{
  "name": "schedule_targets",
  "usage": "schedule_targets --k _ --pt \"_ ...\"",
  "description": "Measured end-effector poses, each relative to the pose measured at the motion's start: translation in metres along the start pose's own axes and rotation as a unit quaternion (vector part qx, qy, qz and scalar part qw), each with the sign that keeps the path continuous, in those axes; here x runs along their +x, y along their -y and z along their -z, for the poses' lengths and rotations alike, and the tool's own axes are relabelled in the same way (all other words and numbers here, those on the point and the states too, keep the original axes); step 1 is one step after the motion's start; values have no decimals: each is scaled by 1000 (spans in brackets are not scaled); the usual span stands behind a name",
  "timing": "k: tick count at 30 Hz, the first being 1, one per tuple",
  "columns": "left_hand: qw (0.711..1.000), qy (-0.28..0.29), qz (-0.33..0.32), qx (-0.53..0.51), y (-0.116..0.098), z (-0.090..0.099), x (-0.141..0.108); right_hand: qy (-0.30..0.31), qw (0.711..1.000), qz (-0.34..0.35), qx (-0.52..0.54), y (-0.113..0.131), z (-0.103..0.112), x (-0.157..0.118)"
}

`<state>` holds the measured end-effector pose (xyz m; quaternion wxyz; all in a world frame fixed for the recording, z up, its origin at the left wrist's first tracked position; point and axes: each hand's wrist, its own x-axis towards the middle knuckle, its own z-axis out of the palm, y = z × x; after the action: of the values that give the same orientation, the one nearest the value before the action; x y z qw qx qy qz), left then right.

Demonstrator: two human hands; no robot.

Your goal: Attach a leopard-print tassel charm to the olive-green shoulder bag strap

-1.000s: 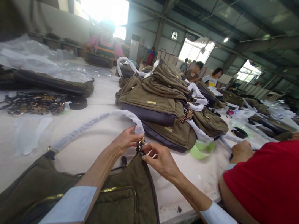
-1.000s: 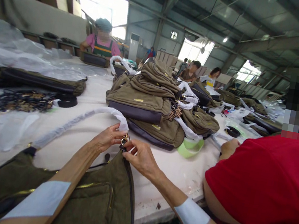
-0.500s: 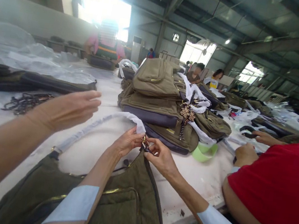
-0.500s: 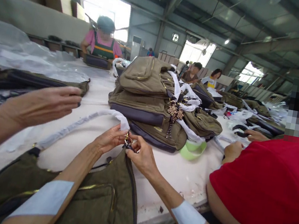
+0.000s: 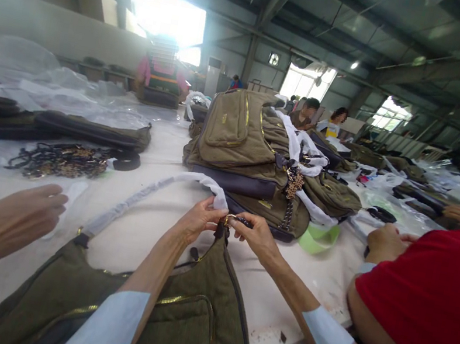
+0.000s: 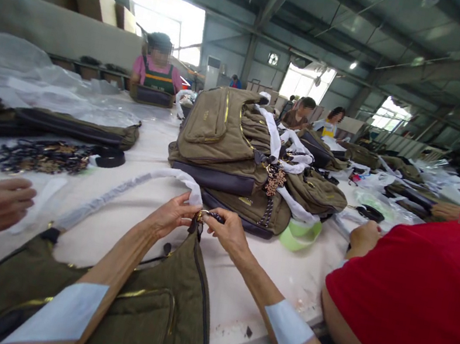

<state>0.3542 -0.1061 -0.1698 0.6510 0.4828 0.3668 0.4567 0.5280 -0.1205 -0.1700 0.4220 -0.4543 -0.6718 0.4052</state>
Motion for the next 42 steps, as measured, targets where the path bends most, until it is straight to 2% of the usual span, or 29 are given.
schedule_targets --k 3,9,13,16,22,26,29,34,38,42 --pt "1000 1 4 -13 -2 -2 0 29 995 -53 81 5 2 3" --pt "997 29 30 -65 -5 -4 -2 35 985 -70 155 9 2 9" --pt "998 9 32 -60 -5 -5 -1 49 985 -59 155 6 -1 12" --pt "998 -13 41 -52 -4 -5 -1 52 991 -18 125 -1 -4 13" --pt "997 -25 65 -40 3 -1 4 32 996 83 -17 -14 -3 11" --pt "996 -23 78 -45 7 1 8 45 983 128 -120 -14 4 9" --pt "995 -24 85 -47 8 1 9 25 967 168 -191 -13 7 9" --pt "994 -24 95 -49 6 0 9 30 943 252 -216 -14 17 14" --pt "994 -16 97 -45 4 1 8 44 927 284 -239 -11 27 24" --pt "994 -12 100 -42 0 3 7 71 918 319 -225 -8 29 31"
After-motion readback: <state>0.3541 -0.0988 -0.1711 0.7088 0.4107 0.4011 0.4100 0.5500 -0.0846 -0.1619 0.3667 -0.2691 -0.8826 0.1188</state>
